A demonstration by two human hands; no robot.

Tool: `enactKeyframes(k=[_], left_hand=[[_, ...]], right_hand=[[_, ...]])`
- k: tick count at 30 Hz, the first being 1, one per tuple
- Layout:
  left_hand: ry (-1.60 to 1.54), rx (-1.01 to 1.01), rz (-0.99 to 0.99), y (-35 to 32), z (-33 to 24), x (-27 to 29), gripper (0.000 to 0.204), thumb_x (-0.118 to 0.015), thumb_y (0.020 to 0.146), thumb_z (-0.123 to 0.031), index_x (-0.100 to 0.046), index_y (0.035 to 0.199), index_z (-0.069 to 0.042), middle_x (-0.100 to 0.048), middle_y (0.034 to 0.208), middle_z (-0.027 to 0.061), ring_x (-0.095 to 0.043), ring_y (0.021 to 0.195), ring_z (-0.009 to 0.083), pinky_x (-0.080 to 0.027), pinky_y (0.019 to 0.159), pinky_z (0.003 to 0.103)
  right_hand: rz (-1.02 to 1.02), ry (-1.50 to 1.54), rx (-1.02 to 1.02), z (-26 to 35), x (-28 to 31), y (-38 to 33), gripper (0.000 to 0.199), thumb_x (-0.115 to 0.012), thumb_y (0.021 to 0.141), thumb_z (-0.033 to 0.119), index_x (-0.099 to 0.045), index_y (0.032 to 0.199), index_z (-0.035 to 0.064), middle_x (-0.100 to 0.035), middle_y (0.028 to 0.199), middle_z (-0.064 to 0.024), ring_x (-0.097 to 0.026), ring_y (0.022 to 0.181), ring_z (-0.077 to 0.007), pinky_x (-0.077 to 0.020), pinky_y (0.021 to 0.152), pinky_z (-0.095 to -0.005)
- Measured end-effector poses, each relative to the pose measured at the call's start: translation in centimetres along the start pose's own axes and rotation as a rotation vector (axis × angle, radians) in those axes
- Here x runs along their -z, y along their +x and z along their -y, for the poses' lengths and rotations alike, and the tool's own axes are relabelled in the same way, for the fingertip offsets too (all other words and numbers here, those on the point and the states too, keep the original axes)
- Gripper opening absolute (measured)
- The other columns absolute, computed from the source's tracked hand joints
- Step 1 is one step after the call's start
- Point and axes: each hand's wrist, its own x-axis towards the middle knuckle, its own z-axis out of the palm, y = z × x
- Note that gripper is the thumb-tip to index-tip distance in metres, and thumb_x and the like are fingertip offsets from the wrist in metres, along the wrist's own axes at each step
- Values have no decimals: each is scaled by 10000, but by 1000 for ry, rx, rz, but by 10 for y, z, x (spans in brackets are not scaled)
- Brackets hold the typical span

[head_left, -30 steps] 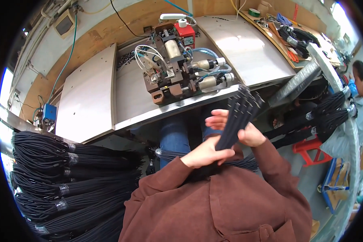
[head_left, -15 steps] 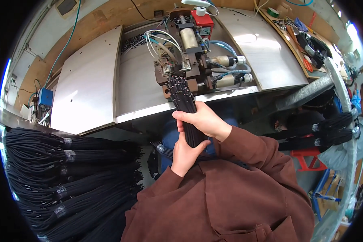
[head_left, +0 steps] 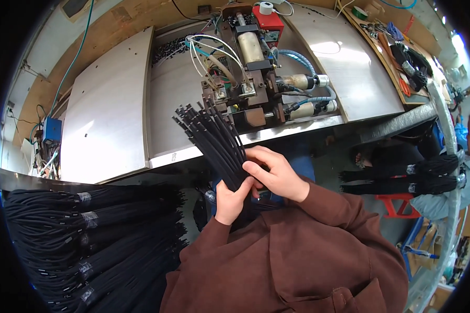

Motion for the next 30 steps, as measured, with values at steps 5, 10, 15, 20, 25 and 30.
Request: enactKeyframes(k=[5, 10, 15, 20, 25, 30], left_hand=[[-105, 10, -73, -1, -2, -5, 110, -534, 875, -24, -583, 939, 52, -633, 769, 112, -599, 591, 151, -490, 560, 252], [-56, -38, -166, 2, -4, -9, 132, -527, 877, -24, -576, 962, 63, -628, 769, 110, -602, 591, 161, -491, 554, 255], [-49, -48, -199, 9, -16, -11, 144, -533, 873, -31, -564, 976, 65, -619, 759, 104, -598, 581, 160, -489, 546, 254], [-71, -77, -252, 15, -21, -14, 124, -541, 870, -40, -559, 945, 57, -609, 734, 93, -588, 565, 155, -481, 537, 251], [-41, -83, -258, 16, -25, -14, 115, -542, 871, -45, -555, 935, 49, -605, 723, 87, -584, 557, 152, -473, 527, 246], [-32, -91, -297, 18, -27, -16, 126, -545, 873, -51, -552, 951, 48, -605, 726, 89, -580, 551, 148, -467, 521, 240]], right_hand=[[-82, 7, -45, -18, -4, -7, 190, -558, 884, 104, -578, 970, -64, -541, 808, -49, -528, 485, -72, -403, 407, -219], [-114, -51, -53, -16, -4, -4, 162, -559, 883, 92, -606, 921, -58, -559, 827, -32, -515, 588, -50, -425, 514, -190], [-169, 146, -153, -8, -7, 7, 163, -544, 891, 102, -626, 887, -39, -564, 766, -22, -492, 556, -32, -409, 484, -182], [-196, 313, -247, -11, -9, 17, 186, -522, 903, 124, -636, 879, -21, -560, 696, -5, -473, 527, -24, -395, 460, -178], [-182, 313, -216, -15, -11, 24, 200, -511, 907, 135, -619, 860, -26, -536, 636, -17, -457, 425, -53, -357, 354, -213], [-149, 340, -256, -15, -11, 29, 204, -511, 908, 141, -616, 854, -26, -529, 601, -6, -439, 410, -47, -344, 358, -210]])
